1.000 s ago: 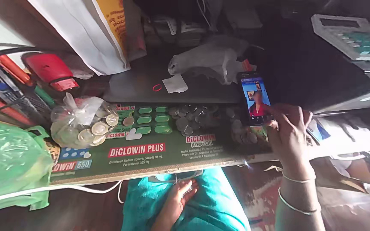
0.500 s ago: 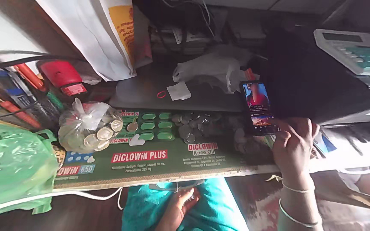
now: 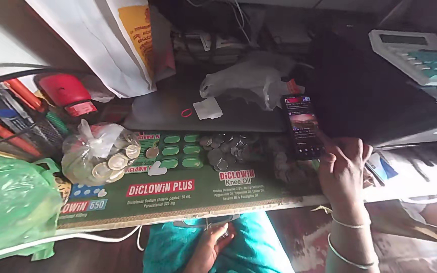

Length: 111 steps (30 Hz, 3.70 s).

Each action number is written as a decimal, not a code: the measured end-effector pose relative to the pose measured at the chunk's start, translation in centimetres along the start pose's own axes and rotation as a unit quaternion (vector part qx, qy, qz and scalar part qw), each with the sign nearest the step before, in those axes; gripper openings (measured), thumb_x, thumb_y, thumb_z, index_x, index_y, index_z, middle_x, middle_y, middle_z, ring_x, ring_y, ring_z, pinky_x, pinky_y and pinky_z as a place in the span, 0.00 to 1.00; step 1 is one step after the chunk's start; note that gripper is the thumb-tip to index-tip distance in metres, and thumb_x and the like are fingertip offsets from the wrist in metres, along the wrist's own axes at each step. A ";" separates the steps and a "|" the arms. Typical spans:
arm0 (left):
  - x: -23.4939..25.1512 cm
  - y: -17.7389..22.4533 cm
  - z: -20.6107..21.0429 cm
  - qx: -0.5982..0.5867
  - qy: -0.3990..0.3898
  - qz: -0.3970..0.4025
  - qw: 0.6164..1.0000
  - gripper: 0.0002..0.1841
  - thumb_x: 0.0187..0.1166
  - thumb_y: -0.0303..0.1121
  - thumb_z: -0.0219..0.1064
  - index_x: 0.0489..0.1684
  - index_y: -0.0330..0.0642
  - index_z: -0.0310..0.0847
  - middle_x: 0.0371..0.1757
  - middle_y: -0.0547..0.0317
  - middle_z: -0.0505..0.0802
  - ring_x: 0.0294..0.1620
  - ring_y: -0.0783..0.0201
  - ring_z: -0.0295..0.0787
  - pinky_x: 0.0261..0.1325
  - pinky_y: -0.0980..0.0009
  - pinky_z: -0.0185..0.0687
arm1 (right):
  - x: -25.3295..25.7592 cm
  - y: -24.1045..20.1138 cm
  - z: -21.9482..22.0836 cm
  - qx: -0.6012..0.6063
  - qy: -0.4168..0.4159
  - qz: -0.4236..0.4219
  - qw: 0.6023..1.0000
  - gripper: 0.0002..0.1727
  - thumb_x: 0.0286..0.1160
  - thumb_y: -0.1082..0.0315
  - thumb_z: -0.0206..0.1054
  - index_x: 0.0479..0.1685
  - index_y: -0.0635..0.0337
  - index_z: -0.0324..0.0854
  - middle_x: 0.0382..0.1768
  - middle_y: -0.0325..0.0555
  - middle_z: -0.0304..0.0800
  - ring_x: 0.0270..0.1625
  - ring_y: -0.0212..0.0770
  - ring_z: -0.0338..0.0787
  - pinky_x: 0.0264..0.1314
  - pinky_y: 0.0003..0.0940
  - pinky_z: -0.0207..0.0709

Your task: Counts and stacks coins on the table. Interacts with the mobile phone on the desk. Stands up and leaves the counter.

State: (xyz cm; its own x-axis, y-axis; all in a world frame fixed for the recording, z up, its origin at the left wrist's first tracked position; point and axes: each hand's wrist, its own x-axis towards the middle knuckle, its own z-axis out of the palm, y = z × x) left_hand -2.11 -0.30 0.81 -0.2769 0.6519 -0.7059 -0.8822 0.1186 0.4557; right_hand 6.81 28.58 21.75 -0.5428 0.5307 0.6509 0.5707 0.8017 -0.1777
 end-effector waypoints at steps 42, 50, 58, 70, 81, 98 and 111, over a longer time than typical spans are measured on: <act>0.1 0.0 0.1 0.017 0.008 0.004 1.000 0.09 0.88 0.25 0.57 0.54 0.32 0.82 0.46 0.52 0.94 0.49 0.61 0.95 0.58 0.65 0.91 | -0.6 0.1 -0.1 0.033 0.161 -0.030 0.986 0.25 0.86 0.68 0.51 0.20 0.71 0.85 0.26 0.58 0.89 0.41 0.51 0.86 0.52 0.39 0.74; 0.0 0.3 0.4 0.058 0.007 -0.011 0.998 0.12 0.91 0.28 0.53 0.53 0.34 0.83 0.42 0.56 0.95 0.41 0.66 0.94 0.46 0.72 0.90 | -0.5 0.0 -0.2 0.021 0.162 -0.037 0.986 0.27 0.88 0.64 0.52 0.18 0.69 0.83 0.24 0.57 0.86 0.40 0.51 0.84 0.53 0.40 0.72; 0.4 0.3 0.2 0.028 0.033 -0.020 0.999 0.12 0.91 0.29 0.53 0.50 0.33 0.83 0.39 0.55 0.94 0.38 0.65 0.94 0.46 0.71 0.91 | -0.7 -0.1 -0.2 0.015 0.163 -0.038 0.986 0.25 0.86 0.66 0.52 0.19 0.70 0.84 0.27 0.58 0.88 0.42 0.52 0.86 0.53 0.38 0.74; 0.2 0.5 0.7 0.004 0.059 -0.030 0.998 0.13 0.92 0.29 0.51 0.49 0.33 0.83 0.36 0.54 0.93 0.35 0.65 0.93 0.44 0.71 0.91 | -0.7 -0.2 -0.2 0.023 0.147 -0.029 0.989 0.26 0.86 0.67 0.51 0.21 0.70 0.88 0.30 0.61 0.91 0.45 0.55 0.87 0.59 0.41 0.75; 0.4 0.3 0.7 0.008 0.062 -0.024 0.998 0.12 0.91 0.29 0.53 0.50 0.32 0.83 0.37 0.54 0.93 0.36 0.63 0.93 0.45 0.70 0.91 | -0.6 -0.3 -0.2 0.028 0.156 -0.029 0.987 0.27 0.87 0.66 0.51 0.22 0.69 0.89 0.30 0.60 0.90 0.44 0.53 0.86 0.60 0.41 0.72; 0.3 0.5 1.0 0.005 0.070 -0.034 0.997 0.11 0.91 0.29 0.54 0.52 0.31 0.81 0.38 0.52 0.93 0.35 0.63 0.94 0.44 0.70 0.92 | -0.8 -0.2 -0.2 0.029 0.176 -0.007 0.984 0.27 0.86 0.68 0.51 0.19 0.70 0.88 0.29 0.60 0.91 0.44 0.52 0.87 0.57 0.39 0.75; 0.2 0.5 0.8 0.012 0.044 -0.029 0.999 0.12 0.92 0.30 0.52 0.52 0.32 0.81 0.38 0.54 0.92 0.37 0.65 0.93 0.46 0.71 0.91 | -0.3 -0.3 -0.1 0.072 0.087 -0.051 0.992 0.26 0.90 0.57 0.49 0.30 0.64 0.84 0.31 0.53 0.85 0.45 0.49 0.80 0.59 0.40 0.66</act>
State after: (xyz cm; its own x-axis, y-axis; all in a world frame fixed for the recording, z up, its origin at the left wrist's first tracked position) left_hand -2.33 0.48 1.30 -0.2592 0.5746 -0.7763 -0.8889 0.1724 0.4245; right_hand 6.85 28.10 21.65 -0.4713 0.4002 0.7860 0.4178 0.8861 -0.2006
